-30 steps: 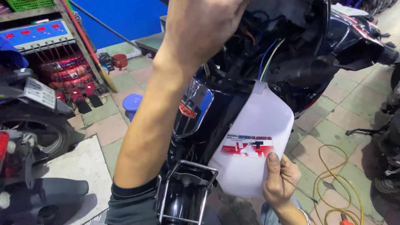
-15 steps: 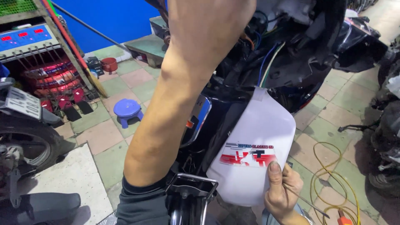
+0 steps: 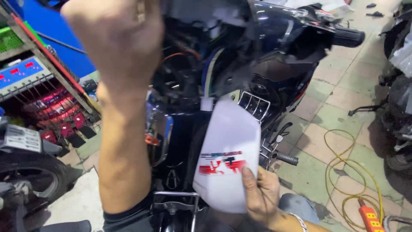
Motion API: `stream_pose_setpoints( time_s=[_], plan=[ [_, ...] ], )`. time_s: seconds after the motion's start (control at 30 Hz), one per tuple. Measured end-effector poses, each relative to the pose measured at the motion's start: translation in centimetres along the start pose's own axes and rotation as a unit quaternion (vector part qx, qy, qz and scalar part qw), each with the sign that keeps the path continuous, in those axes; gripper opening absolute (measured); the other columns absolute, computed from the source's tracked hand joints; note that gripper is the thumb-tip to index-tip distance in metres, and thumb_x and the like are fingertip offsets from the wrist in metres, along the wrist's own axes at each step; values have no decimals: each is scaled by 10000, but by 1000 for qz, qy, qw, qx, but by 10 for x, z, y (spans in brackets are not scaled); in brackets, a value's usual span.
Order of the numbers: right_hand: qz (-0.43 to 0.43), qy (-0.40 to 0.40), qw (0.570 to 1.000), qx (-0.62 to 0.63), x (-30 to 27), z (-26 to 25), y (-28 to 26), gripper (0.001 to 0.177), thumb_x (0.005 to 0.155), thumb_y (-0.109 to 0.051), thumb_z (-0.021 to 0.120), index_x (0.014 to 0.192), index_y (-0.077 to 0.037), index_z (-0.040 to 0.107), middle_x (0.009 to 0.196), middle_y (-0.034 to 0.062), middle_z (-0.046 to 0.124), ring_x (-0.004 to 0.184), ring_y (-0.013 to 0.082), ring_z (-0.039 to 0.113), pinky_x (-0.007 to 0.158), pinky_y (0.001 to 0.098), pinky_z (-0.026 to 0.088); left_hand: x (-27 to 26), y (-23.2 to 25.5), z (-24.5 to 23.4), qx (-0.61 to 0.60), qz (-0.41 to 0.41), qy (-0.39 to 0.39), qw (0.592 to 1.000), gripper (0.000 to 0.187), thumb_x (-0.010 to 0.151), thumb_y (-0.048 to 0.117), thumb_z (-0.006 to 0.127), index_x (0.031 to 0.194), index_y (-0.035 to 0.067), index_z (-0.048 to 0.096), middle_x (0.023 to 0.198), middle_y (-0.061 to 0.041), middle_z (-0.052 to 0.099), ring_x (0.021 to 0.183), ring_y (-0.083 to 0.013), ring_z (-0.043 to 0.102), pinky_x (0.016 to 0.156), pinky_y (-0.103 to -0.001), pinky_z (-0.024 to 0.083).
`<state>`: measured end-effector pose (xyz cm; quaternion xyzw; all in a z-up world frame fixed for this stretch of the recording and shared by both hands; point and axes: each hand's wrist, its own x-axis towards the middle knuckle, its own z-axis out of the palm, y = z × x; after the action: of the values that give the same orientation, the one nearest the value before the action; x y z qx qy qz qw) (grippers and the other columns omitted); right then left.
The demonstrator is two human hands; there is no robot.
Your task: The person removes the motorcycle's front fairing and handlebar assembly. They use a screwdriver to loosen screws, disconnect wiring, and detach the front panel, exposing the internal components.
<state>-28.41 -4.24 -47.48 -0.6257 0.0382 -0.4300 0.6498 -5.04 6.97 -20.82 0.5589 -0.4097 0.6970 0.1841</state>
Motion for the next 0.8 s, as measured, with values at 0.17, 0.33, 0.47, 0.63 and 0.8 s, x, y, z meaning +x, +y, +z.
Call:
stream_pose_setpoints(
  time_s=[0.17, 0.33, 0.47, 0.63, 0.8],
  plan=[
    [-14, -41, 999, -5, 6, -3, -4, 392, 988, -310, 549, 770, -27, 710, 675, 50, 730, 518, 144, 640, 378, 271, 438, 13, 15, -23, -58, 37, -19, 997, 131, 1143, -16, 727, 1047, -26, 638, 897, -190, 619, 757, -395, 518, 683, -473, 348],
    [-79, -109, 989, 62, 17, -5, -11, 412, 1024, -263, 513, 731, -5, 644, 660, 71, 680, 513, 170, 609, 372, 283, 405, 23, 27, -43, -73, 123, -44, 989, 217, 1290, 0, 584, 1379, -174, 678, 1189, -318, 756, 968, -483, 730, 800, -505, 529],
    [-107, -160, 978, 77, 24, -24, -6, 385, 1048, -303, 489, 768, -43, 539, 657, 44, 516, 517, 168, 479, 432, 313, 341, 45, 76, -64, -108, 127, -114, 979, 329, 1242, 12, 565, 1448, -237, 629, 1357, -405, 639, 1221, -570, 670, 1082, -604, 544],
    [-36, -53, 995, -73, 70, -63, 5, 156, 985, -294, 524, 988, -195, 645, 703, -109, 570, 538, 56, 499, 504, 235, 400, 84, 144, -17, -12, 175, -192, 966, 414, 1126, 359, 717, 1274, -19, 632, 1215, -191, 607, 1098, -408, 650, 904, -510, 485],
    [-86, 70, 992, 61, 152, -91, -8, 366, 1053, -30, 515, 1412, -20, 447, 1240, 107, 596, 968, 116, 584, 767, 205, 530, 93, 162, 6, 138, 303, -294, 896, 622, 1209, 737, 750, 867, 263, 538, 789, 81, 553, 616, -162, 624, 447, -340, 366]
  ],
)
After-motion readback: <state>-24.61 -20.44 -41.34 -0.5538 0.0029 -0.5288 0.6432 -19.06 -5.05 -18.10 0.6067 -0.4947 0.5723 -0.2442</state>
